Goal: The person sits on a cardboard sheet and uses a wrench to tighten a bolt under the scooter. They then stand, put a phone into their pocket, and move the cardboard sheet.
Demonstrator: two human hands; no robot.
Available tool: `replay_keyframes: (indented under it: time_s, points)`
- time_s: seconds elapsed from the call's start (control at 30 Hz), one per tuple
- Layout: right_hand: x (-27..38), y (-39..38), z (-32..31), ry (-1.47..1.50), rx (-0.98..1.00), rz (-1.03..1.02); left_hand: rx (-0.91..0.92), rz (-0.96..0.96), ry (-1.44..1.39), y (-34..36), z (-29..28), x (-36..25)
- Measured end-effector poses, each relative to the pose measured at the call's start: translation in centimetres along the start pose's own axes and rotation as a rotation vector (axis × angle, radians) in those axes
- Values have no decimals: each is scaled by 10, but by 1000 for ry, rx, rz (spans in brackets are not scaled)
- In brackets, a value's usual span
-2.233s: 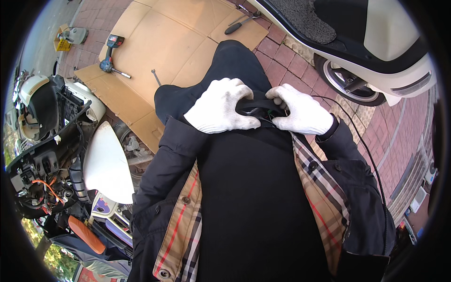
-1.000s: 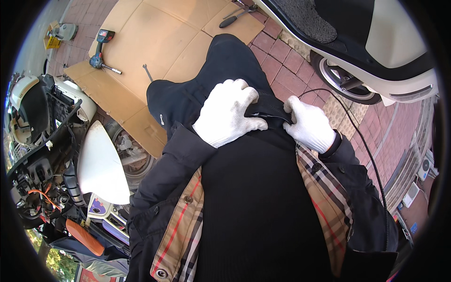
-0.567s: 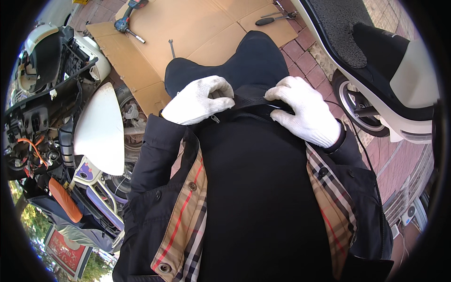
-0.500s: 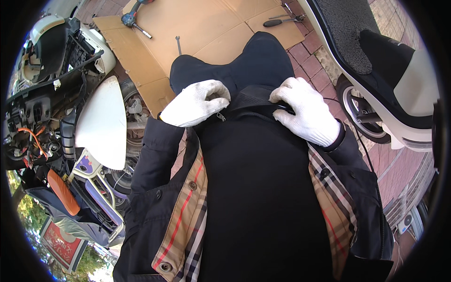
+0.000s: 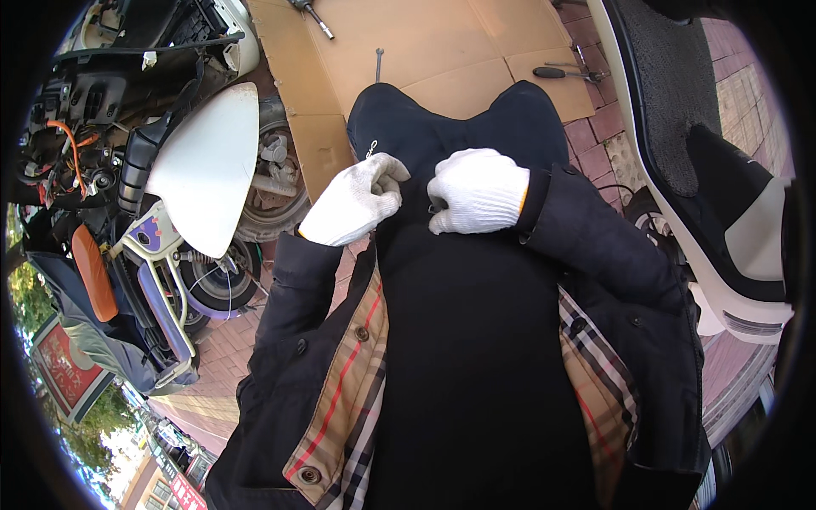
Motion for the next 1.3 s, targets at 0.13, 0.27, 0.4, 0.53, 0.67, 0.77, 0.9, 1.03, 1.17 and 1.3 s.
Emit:
replay_keyframes:
  time_s: [0.13, 0.27, 0.4, 0.53, 0.67, 0.77, 0.9, 1.03, 1.17, 1.3]
  points:
    - [2, 12, 0, 263, 8, -55, -40, -8, 41, -18, -1, -6]
    - [-3, -6, -10, 434, -69, -173, 57, 125, 9, -16, 27, -22]
    - [-9, -4, -3, 363, 20, -62, 110, 108, 47, -11, 45, -11]
    - [8, 5, 0, 94, 22, -91, -95, 131, -2, -22, 26, 3]
    - [16, 16, 8, -88, 140, -90, -200, 17, -39, -32, 6, 16]
    - [16, 26, 17, 64, 258, -192, -160, 59, 9, -25, 3, 13]
    - [13, 38, 30, 49, 182, -263, -82, 167, 182, -13, 2, 4]
    - [13, 35, 35, 120, 196, -227, -90, 155, 192, -18, 0, 1]
    - [15, 18, 18, 196, 217, -267, -80, 118, 147, -27, 6, -1]
    - [13, 0, -1, 217, 123, -271, -17, 231, 86, -26, 25, -11]
Point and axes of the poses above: each hand's wrist, its own y-axis towards the middle knuckle, its own z-axis out of the palm, x = y × z, the point moved 7 cm from there along y, towards the middle knuckle, and after that the axes turned 11 degrees about z, right-handed, at the moved point
